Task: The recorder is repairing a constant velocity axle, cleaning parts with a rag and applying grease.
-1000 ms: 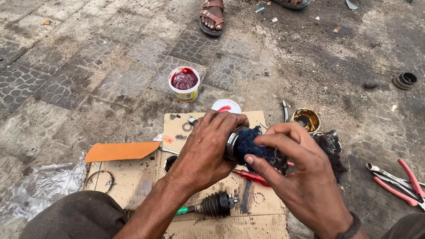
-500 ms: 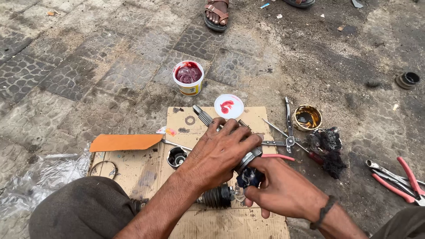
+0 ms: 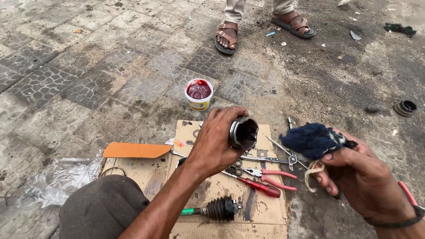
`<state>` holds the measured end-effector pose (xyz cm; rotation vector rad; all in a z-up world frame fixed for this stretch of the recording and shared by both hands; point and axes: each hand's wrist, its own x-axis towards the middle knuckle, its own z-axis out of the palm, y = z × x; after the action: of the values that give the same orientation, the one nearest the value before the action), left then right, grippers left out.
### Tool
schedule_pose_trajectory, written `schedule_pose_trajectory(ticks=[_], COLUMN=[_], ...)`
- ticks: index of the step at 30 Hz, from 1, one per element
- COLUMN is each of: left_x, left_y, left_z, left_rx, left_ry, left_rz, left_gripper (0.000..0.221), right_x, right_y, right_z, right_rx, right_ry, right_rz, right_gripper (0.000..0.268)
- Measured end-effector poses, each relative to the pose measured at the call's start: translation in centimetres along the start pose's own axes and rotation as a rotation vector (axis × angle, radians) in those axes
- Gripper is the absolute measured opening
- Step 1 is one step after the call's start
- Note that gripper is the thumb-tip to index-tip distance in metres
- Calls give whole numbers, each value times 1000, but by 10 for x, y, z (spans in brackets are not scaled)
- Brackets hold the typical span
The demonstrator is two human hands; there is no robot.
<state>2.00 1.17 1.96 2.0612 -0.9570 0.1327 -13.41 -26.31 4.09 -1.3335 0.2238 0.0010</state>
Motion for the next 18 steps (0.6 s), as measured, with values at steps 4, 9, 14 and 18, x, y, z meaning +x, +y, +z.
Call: schedule_pose_trajectory(ticks=[4, 9, 14, 18], left_x=[-6, -9, -5, -3], left_y=[4, 10, 19, 23], left_z=[-5, 5, 8, 12], left_rx=[-180, -200, -142, -44], left_ry=[39, -44, -99, -156], left_rz=[-28, -58, -33, 16], left_gripper=[63, 69, 75, 66], right_x=[2, 17, 14, 17], right_y=[-25, 9, 29, 35], right_z=[27, 47, 86, 77], right_rx=[63, 20, -795, -751], right_ry=[-93, -152, 234, 32], right_rz=[-114, -74, -272, 22], right_gripper=[50, 43, 35, 37])
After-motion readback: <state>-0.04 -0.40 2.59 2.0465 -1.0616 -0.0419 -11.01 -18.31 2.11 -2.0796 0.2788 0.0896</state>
